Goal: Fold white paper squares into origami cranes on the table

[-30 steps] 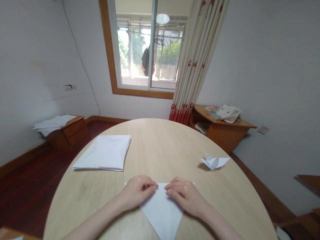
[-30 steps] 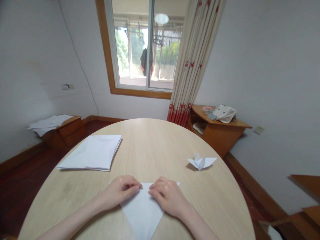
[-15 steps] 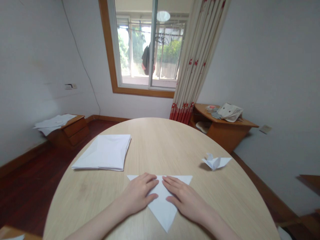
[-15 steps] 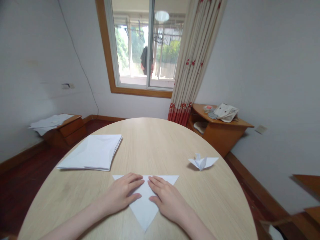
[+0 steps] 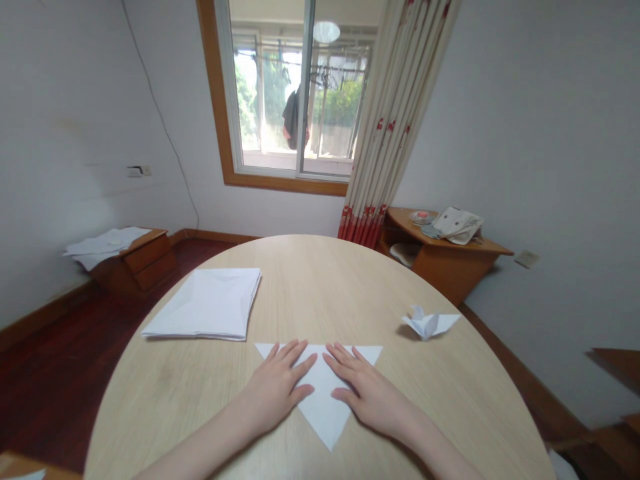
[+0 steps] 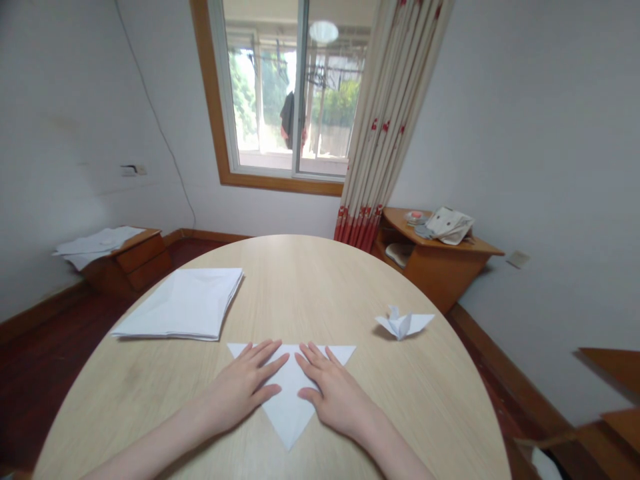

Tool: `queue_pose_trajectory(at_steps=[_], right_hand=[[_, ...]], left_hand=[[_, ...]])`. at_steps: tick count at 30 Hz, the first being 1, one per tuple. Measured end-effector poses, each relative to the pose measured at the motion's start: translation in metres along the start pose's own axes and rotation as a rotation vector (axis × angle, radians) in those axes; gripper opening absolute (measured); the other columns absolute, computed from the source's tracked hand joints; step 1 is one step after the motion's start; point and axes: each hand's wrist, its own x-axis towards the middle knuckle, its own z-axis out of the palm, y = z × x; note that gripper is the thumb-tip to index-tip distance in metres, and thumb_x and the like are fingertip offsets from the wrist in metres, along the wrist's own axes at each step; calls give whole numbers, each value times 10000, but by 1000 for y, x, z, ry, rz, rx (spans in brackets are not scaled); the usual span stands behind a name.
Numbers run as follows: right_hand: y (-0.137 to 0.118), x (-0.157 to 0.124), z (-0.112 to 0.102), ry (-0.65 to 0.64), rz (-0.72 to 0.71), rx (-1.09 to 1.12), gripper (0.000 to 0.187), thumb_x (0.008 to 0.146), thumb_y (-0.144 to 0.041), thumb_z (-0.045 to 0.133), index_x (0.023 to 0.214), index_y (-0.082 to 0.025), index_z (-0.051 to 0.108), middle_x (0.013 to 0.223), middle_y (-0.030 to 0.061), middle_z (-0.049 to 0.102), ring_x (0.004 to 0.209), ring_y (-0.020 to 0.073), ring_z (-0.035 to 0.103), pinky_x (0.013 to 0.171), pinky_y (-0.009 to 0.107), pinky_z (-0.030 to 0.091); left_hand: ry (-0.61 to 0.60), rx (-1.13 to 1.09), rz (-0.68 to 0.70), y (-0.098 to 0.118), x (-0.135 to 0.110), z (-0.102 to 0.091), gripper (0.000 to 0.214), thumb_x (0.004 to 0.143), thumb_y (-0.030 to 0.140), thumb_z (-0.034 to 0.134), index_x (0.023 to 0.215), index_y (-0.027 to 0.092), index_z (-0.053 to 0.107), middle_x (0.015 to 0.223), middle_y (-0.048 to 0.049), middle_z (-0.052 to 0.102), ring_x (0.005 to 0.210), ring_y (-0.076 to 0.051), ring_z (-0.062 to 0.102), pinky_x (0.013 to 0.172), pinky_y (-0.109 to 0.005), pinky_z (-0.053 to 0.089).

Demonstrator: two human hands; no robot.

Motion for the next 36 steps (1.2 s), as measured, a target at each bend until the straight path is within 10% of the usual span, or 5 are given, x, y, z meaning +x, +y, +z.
queue_pose_trajectory(at_steps=[18,26,36], right_hand=[[8,0,-9,-89,247,-154,895,769,-663,587,1494,-338,174,1589,-1,32,1429,330,-141,1116,614,-75],[17,-1,-8,-45,166,-226,825,840,-711,430,1502,-296,165,1583,55,42,1450,304,-48,1134,592,-26],[22,-3,-18,-54,113,-133,830,852,-649,480,1508,-255,157,1581,73,82,1457,267,-1,1159,530,-17]], left_hand=[[-78,37,-107,7,-3,-4,507,948,468,464,1435,384,349,1533,-52,297,1408,-414,198,1019,-760,159],[-83,-49,77,-12,0,-8,658,920,609,422,1467,259,314,1519,-122,289,1421,-281,239,1149,-527,162],[-137,-202,46,-20,5,-32,1014,596,621,776,1430,182,401,1480,-161,364,1373,-290,352,1127,-423,300]])
